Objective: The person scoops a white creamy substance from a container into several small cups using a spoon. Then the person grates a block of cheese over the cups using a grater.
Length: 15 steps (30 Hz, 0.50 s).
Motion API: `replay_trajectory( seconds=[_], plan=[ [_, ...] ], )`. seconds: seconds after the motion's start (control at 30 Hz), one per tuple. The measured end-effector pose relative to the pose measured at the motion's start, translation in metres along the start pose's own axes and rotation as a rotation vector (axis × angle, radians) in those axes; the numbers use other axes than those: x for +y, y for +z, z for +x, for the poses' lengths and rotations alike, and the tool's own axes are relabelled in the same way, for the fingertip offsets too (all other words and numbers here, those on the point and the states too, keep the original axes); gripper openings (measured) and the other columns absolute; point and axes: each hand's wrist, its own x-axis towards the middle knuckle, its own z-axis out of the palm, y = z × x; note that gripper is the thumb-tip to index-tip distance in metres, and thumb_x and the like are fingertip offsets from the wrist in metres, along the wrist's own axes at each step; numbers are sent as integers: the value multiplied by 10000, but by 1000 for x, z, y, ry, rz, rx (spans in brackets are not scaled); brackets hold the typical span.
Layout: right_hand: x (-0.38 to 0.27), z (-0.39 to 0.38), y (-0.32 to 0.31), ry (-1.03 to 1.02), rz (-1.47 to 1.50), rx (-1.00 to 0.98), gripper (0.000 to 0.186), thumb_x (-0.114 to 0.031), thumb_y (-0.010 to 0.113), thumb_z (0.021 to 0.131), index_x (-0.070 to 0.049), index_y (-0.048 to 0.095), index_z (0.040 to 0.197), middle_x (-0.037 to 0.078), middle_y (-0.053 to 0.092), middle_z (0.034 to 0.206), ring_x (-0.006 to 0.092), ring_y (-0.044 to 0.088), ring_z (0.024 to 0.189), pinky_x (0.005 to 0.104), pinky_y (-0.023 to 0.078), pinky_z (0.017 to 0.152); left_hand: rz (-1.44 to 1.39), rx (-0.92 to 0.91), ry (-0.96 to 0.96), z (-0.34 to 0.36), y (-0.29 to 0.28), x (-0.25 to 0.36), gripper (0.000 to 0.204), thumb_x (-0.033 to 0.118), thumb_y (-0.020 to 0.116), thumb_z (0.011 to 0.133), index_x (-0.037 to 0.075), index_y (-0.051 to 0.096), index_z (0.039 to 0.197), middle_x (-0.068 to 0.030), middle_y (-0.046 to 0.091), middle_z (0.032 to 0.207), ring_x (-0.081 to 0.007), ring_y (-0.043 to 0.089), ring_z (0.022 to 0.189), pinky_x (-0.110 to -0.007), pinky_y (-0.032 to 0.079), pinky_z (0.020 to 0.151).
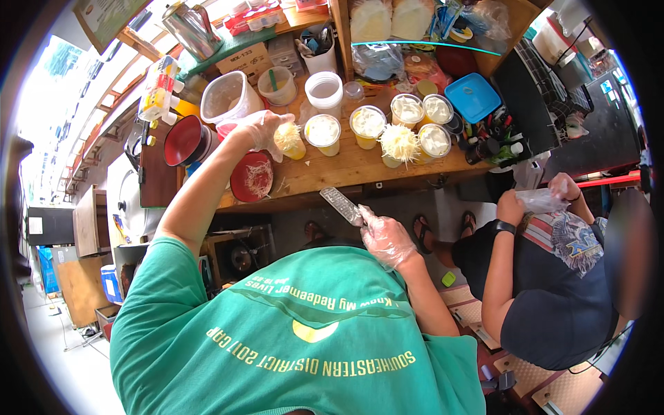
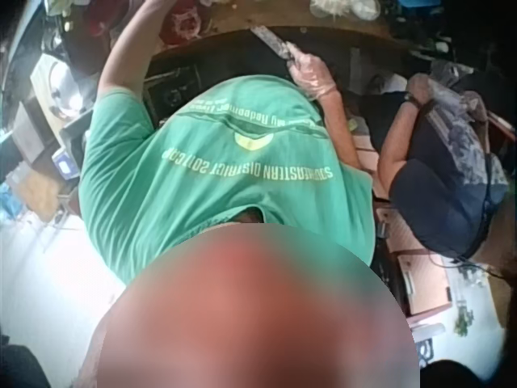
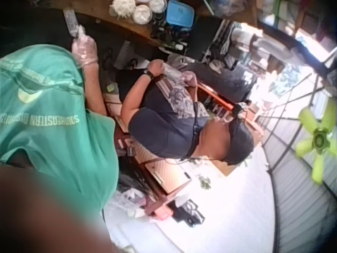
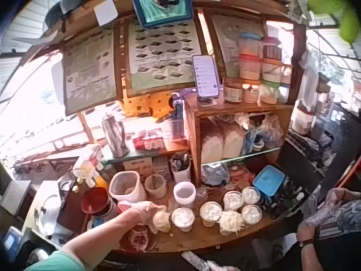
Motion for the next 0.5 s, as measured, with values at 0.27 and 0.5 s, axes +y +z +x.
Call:
replay_trajectory(
  seconds=[0.27, 0.5],
  plan=[
    [9, -5, 1, -35, 22, 47, 568, -154, 638, 923, -57, 558, 1476, 260, 721, 1009, 462, 685, 943, 533, 552, 846, -37, 177, 42, -16, -21, 10, 1107, 284, 973, 618, 155, 426, 1572, -220, 718, 1177, -374, 699, 1113, -445, 561, 993],
    [13, -11, -3, -37, -10, 65, 563, -170, 637, 932, -42, 554, 1474, 255, 726, 1035, 453, 688, 967, 524, 555, 876, 166, 185, 223, 10, -19, 69, 1137, 265, 982, 641, 235, 396, 1616, -156, 746, 1154, -330, 729, 1089, -441, 601, 929]
  ],
)
